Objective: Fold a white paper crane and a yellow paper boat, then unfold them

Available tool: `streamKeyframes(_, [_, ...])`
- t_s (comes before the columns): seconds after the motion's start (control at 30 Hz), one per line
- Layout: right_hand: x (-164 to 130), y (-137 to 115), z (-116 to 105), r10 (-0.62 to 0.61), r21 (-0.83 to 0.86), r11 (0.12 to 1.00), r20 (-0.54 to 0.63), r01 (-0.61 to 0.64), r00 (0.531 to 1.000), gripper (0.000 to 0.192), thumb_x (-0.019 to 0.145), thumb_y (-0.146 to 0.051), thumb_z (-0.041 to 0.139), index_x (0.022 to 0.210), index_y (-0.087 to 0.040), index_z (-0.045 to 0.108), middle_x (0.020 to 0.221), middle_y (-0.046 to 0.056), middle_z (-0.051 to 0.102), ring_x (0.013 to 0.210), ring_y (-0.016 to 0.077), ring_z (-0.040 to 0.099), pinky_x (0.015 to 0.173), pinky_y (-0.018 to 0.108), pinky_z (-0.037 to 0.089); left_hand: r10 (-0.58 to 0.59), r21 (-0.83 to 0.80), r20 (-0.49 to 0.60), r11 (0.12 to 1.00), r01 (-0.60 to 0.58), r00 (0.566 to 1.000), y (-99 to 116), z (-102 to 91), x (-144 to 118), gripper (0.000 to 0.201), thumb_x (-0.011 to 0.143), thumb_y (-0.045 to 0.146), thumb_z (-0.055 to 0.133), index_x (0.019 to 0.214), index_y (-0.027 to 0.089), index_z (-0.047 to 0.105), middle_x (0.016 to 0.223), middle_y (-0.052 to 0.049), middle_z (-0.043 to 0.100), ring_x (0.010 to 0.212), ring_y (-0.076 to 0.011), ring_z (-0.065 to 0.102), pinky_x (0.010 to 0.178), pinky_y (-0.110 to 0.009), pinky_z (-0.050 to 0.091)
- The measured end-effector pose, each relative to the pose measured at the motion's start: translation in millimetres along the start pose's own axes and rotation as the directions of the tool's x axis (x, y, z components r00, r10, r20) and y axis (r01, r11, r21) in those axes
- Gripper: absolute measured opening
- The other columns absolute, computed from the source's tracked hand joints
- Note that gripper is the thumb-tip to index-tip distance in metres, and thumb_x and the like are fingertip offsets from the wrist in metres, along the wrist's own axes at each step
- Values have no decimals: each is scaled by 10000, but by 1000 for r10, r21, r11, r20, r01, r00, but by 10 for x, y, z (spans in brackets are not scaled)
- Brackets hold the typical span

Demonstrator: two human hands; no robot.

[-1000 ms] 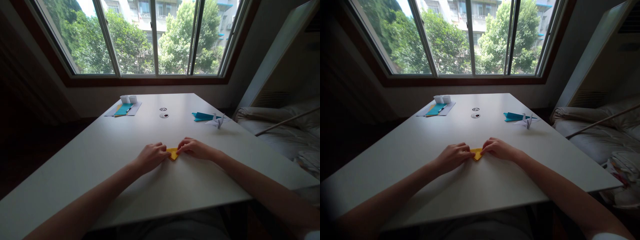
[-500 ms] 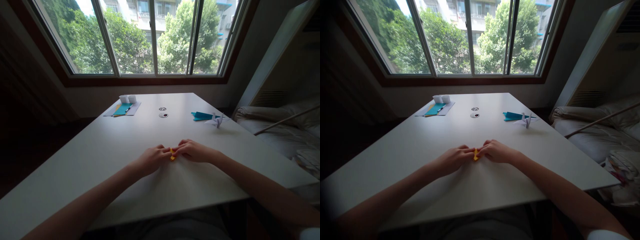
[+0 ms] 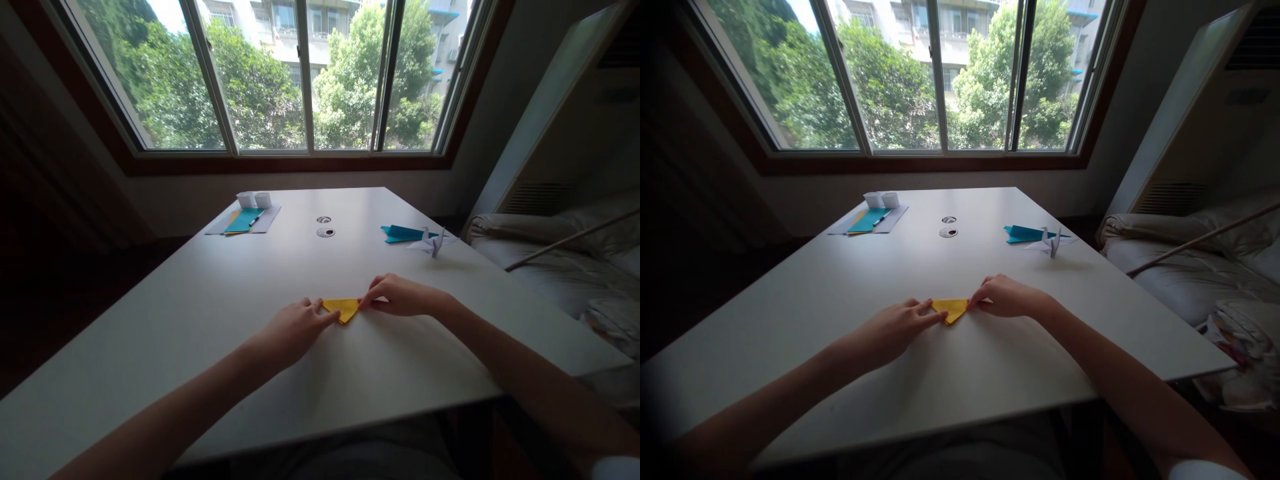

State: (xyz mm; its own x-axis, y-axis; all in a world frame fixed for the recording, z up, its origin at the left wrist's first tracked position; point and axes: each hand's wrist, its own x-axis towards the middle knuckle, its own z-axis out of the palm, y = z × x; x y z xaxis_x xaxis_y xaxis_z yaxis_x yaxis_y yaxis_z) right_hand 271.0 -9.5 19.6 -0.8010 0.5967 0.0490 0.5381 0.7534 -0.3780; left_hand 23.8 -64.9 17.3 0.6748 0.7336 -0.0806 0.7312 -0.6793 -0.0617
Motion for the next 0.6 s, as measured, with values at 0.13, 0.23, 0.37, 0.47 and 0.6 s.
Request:
streamKeyframes(0.13, [-23, -15, -50, 36, 33, 999, 62, -38, 997, 271, 835, -337, 483, 987, -248, 688, 910, 51, 683, 835, 182, 587, 722, 286, 432, -27, 21, 46, 999, 26, 999, -3, -11, -6, 560, 801, 84, 451, 1302, 325, 382, 1250, -129, 490, 1027, -267, 542, 754, -362, 485])
streamKeyframes(0.23, [-27, -19, -83, 70, 39, 996, 120, -75, 990, 291, 839, -349, 471, 1007, -234, 679, 947, 60, 675, 866, 188, 582, 728, 289, 433, -44, 28, 77, 999, 42, 996, 14, -58, -5, 576, 792, 76, 459, 1307, 320, 378, 1276, -136, 473, 1050, -281, 534, 772, -380, 480])
streamKeyframes(0.37, [-47, 16, -107, 61, 61, 996, 114, -68, 992, 288, 839, -357, 471, 1008, -239, 673, 960, 60, 668, 844, 176, 586, 719, 282, 436, -70, -3, 69, 998, 70, 995, 54, -140, -12, 531, 803, 67, 433, 1282, 296, 425, 1249, -147, 498, 1027, -278, 550, 791, -400, 474])
streamKeyframes(0.47, [-60, 53, -108, 50, 85, 995, 79, -57, 996, 300, 841, -365, 459, 1012, -226, 662, 940, 60, 665, 800, 163, 592, 690, 271, 445, -89, -18, 56, 996, 90, 994, 65, -175, -19, 498, 803, 70, 436, 1251, 286, 460, 1206, -139, 529, 1006, -268, 559, 786, -394, 479])
streamKeyframes(0.6, [-11, 56, -50, 108, 25, 994, -43, -107, 993, 292, 859, -336, 424, 1012, -216, 642, 862, 58, 666, 714, 156, 591, 614, 266, 449, -86, -4, 45, 996, 86, 995, 43, -159, -20, 509, 789, 75, 460, 1249, 294, 462, 1170, -136, 546, 1007, -265, 559, 777, -383, 483])
